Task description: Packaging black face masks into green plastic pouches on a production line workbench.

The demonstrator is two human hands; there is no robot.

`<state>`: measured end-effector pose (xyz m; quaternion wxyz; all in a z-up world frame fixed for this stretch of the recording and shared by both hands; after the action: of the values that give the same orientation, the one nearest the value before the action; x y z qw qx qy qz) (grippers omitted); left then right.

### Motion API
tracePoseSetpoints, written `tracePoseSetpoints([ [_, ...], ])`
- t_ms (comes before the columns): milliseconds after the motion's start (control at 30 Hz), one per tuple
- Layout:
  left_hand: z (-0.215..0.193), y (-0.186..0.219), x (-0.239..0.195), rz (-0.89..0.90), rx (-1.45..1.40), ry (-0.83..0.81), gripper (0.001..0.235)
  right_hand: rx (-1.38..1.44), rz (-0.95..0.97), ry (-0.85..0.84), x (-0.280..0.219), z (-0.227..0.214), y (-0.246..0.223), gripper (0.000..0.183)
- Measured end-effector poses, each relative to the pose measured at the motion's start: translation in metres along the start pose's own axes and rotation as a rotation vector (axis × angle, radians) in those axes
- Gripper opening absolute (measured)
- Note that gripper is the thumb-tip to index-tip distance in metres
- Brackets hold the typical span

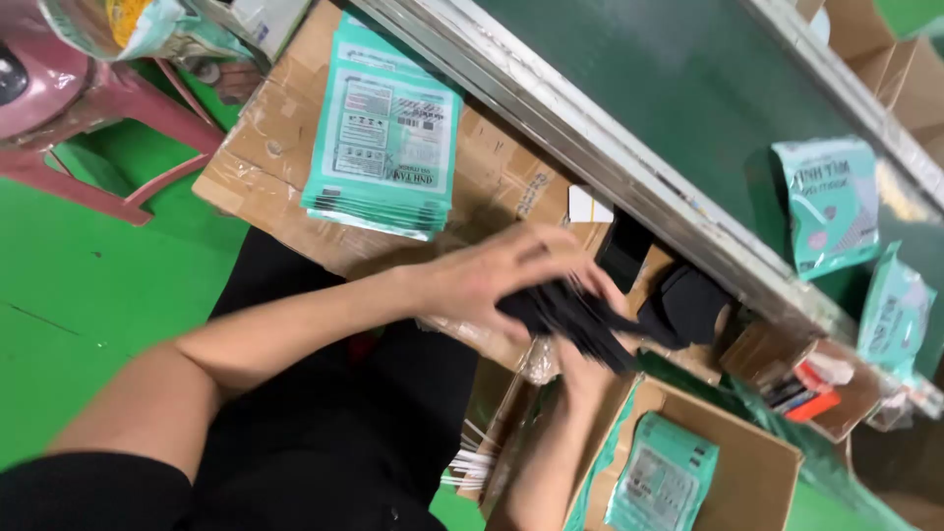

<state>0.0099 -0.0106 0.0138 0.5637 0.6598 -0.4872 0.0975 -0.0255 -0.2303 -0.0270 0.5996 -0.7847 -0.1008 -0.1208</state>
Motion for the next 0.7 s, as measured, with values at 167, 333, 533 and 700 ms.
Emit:
tracePoseSetpoints([
  [167, 0.048, -0.108, -0.075, -0.489, 0.294, -0.037, 0.082, -0.044, 0.186, -0.147, -0.008, 0.025, 0.057, 0.089],
  [333, 0.033, -0.080, -0.053, -0.531, 0.214, 0.115, 0.061, -0.079, 0.067, 0.033, -0.003, -0.015, 0.049, 0.091],
  [533, 0.026, -0.052, -0.033, -0.665, -0.107, 0.323, 0.054, 0.087, -0.027, 0.071, -0.001, -0.001, 0.012, 0.120],
  [700, 0.020, -0.044, -0.033, -0.498, 0.022, 0.259, 0.053, 0.000, 0.077, 0.086, -0.002, 0.003, -0.001, 0.121],
])
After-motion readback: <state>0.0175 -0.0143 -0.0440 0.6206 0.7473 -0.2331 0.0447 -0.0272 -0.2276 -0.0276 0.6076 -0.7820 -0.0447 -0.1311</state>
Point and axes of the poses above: each hand's wrist, its own x-axis towards the middle knuckle, its own z-axis out of the palm, y = z × x, the point moved 2 cm from there along x, towards the middle knuckle, and after that the axes turned 1 degree about -z, right-handed, at the moved point
